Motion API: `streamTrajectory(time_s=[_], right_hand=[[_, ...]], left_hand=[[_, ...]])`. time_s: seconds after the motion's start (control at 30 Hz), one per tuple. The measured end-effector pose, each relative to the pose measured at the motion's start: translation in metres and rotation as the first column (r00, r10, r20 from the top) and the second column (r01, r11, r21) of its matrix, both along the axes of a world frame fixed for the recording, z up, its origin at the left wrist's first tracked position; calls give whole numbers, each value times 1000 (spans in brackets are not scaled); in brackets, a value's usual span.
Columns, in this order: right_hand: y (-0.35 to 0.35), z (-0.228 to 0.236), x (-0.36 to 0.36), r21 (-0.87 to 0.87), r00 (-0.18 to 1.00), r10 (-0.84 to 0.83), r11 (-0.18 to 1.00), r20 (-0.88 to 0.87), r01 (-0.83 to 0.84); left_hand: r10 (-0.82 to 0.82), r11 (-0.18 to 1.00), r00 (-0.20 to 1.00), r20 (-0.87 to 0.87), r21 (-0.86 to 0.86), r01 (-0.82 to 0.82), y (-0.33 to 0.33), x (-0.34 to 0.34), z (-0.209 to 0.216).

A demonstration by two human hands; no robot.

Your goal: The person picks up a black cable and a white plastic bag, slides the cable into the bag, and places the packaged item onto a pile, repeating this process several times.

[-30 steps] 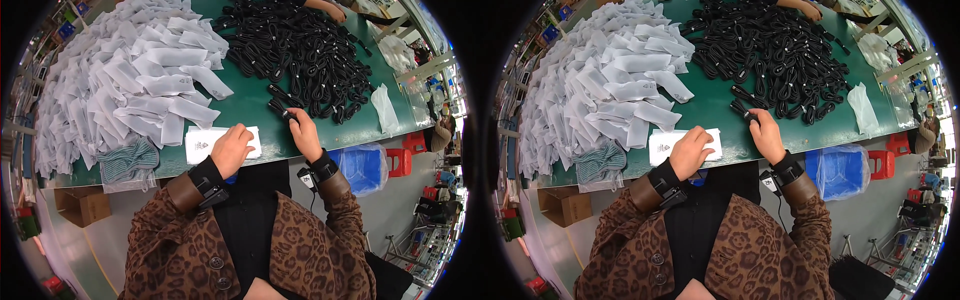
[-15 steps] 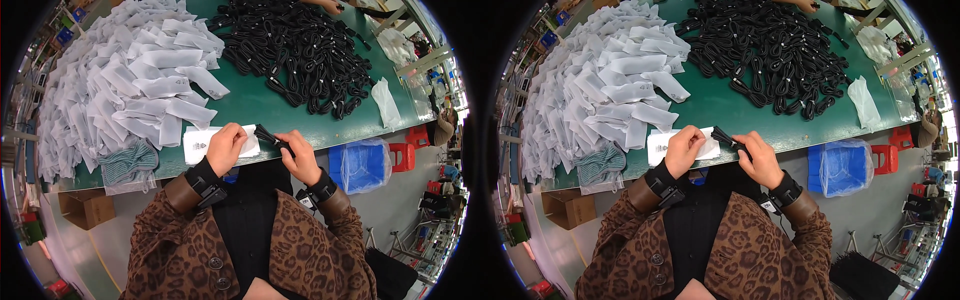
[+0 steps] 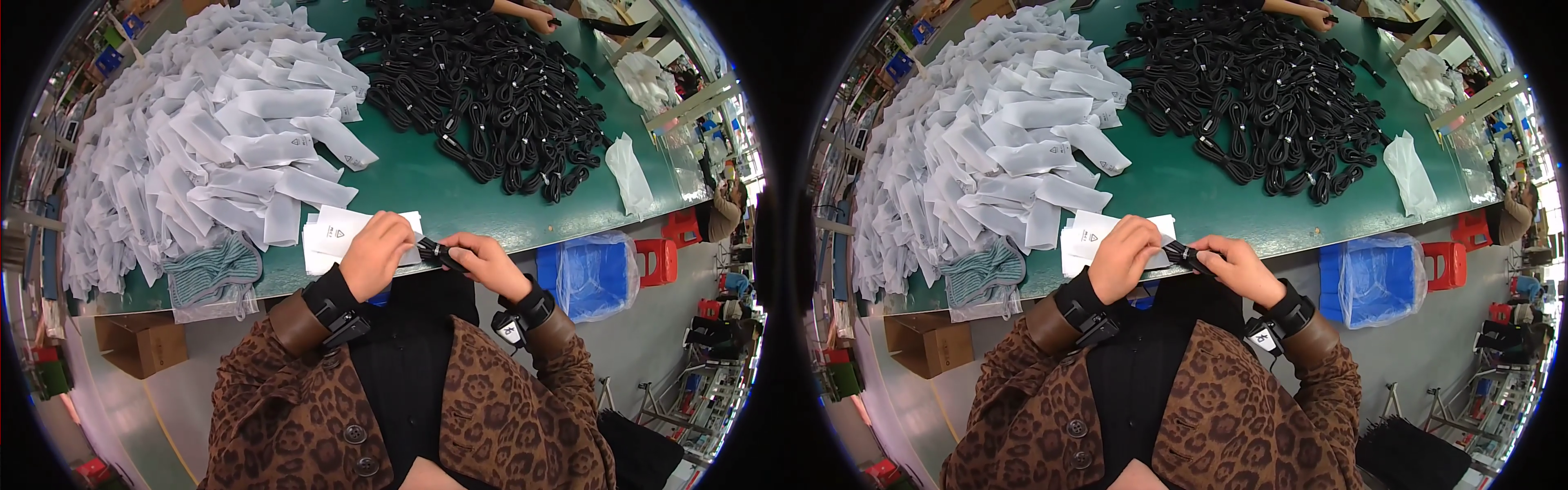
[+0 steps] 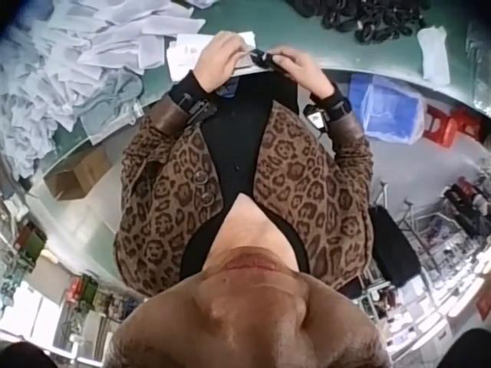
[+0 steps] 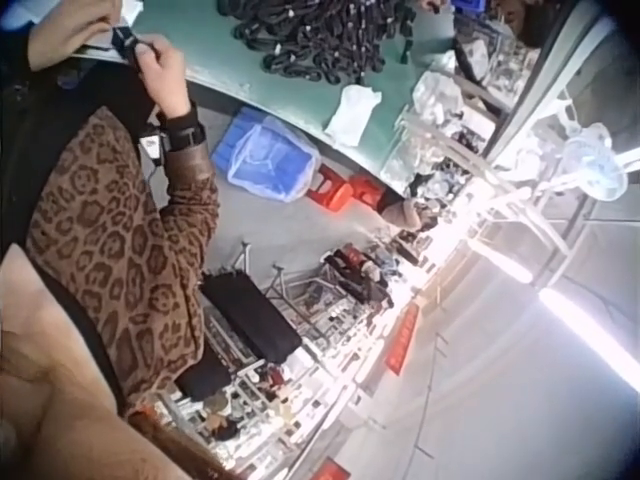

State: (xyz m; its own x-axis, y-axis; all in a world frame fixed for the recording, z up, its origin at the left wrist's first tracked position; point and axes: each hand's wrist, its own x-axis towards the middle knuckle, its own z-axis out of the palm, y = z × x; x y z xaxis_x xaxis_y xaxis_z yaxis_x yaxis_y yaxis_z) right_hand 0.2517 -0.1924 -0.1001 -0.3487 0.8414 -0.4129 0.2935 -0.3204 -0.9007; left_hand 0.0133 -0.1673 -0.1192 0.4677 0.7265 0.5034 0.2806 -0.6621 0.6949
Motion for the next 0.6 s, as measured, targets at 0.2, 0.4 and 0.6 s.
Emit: streamTrajectory(time_s=[0.2,0.4,0.6], right_hand=[[9,-6,-9,811,976,-33,563,217,-162],[12,13,-34,829,973,-160,558,166,-50],[15,20,-61,697,976,-216,695,-32,177]], left_hand=[[82,996,996,29,-40,-80,7,-1,14],[138,990,990,15,3,-138,15,-8,31],[165,983,985,58,-93,-159,21,-19,47]])
